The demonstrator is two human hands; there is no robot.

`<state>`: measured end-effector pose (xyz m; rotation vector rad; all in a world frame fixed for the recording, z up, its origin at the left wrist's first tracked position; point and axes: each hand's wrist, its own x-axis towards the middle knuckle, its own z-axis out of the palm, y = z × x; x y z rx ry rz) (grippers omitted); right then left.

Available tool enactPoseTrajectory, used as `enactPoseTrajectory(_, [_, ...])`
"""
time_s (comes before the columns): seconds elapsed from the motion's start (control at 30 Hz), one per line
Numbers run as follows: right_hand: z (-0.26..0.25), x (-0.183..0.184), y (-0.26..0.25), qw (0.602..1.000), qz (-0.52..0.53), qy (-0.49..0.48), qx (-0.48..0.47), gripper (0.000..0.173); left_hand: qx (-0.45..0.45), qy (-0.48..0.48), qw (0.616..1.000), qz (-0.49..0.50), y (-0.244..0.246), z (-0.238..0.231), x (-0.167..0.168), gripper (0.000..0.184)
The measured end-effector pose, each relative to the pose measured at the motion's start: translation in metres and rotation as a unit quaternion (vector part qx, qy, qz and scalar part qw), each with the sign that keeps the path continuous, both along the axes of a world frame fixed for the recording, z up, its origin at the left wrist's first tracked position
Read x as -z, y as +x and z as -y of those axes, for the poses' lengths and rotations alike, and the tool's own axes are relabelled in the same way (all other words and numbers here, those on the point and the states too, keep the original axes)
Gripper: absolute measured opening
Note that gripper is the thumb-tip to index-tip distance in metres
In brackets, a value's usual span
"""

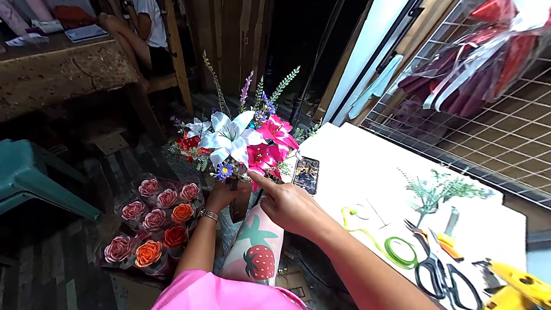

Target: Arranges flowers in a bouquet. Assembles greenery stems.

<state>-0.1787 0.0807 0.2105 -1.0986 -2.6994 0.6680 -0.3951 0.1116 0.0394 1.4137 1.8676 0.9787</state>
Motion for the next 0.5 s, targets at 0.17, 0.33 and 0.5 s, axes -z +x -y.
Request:
enactPoseTrajectory(0.17, [0.0032, -0.0022, 0.0019, 0.999, -0.026, 0.031, -0.004, 0.058, 0.013, 0.027, 1.0, 0.008, -0.0001, -0.0008, 0.0042, 0.085])
enactPoseTrajectory(0.33, [0.0058, -0.0043, 0.0051, 0.995, -0.063, 0.071, -0.007, 0.06, 0.01, 0.011, 1.0, 0.002, 0.0005, 0.0004, 0.0061, 0.085])
enactPoseTrajectory(0.5, [0.0026, 0.0006, -0.0019, 1.0, 0.004, 0.003, -0.008, 0.06, 0.009, -0.018, 1.0, 0.003, 0.0005, 0.0009, 0.0082, 0.085])
